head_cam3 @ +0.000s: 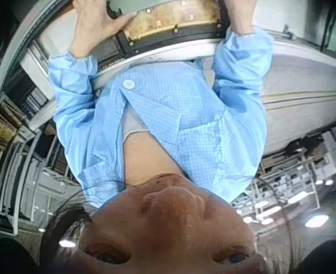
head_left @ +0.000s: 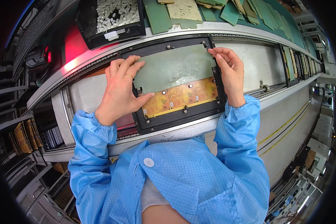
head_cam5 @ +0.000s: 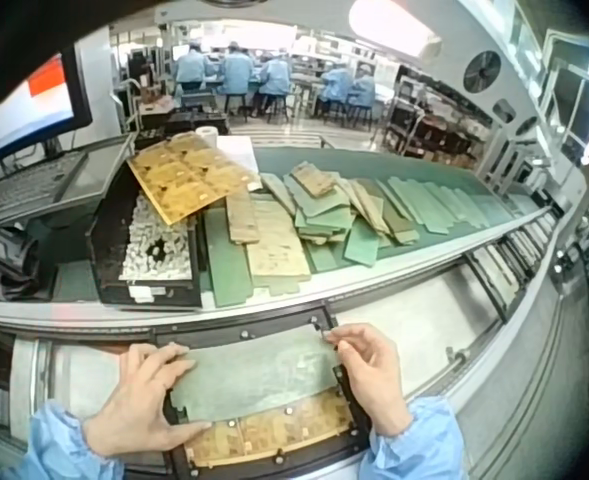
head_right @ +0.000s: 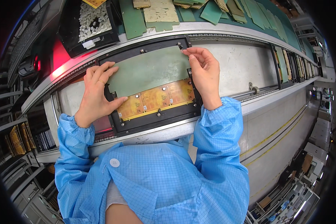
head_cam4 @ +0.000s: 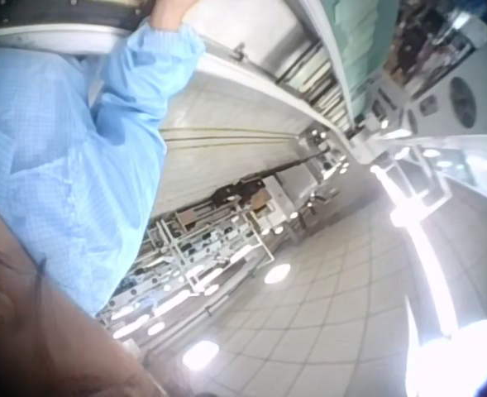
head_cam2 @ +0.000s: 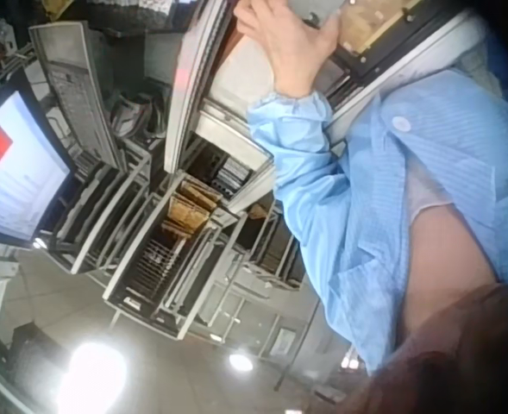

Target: Assembling circuit boards by placing them into a fixture and applying protective film.

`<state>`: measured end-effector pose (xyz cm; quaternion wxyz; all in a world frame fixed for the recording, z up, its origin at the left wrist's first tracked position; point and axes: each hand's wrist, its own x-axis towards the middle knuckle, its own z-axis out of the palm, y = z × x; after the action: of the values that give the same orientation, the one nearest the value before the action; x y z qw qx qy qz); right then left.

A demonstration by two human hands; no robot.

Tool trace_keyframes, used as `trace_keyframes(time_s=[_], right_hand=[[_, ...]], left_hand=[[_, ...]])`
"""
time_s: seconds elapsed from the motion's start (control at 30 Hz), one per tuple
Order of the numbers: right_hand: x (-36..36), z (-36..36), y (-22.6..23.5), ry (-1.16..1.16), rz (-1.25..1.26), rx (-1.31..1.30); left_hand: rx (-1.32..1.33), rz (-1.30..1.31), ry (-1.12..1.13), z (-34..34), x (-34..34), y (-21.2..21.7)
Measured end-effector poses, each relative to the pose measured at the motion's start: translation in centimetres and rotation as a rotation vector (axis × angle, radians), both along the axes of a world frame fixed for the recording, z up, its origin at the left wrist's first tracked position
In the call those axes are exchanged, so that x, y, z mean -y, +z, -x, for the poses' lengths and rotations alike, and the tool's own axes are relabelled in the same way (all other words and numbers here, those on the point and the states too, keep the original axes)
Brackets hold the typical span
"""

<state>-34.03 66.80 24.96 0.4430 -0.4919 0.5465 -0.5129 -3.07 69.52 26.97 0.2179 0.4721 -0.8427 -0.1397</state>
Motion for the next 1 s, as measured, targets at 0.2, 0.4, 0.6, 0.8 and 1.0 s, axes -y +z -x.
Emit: trace_keyframes(time_s=[0.2, 0.4, 0.6, 0.8, 1.0], right_hand=[[-0.7, -0.8, 0.7, 0.023, 0.18, -0.365], [-2.5, -4.4, 3.1, 0.544, 0.456, -0.926], [-2.7, -5.6, 1.6, 0.577, 0.395, -1.154], [-3.2, -6.6, 0.9, 0.479, 0.425, -1.25], [-3.1, -6.1, 1.1, 0.518, 0.441, -1.279]], left_hand=[[-0.027, 0.01, 0.009, -0.1, -0.1, -0.3], [-0.059, 0.005, 0.009, -0.2, 0.0, -0.9], [-0.209, 0.027, 0.053, -1.4, -0.8, -1.6], [-0.205, -0.034, 0.161, -1.5, -2.6, -2.1], [-0.218, -0.066, 0.176, -1.2, -2.6, -2.1]])
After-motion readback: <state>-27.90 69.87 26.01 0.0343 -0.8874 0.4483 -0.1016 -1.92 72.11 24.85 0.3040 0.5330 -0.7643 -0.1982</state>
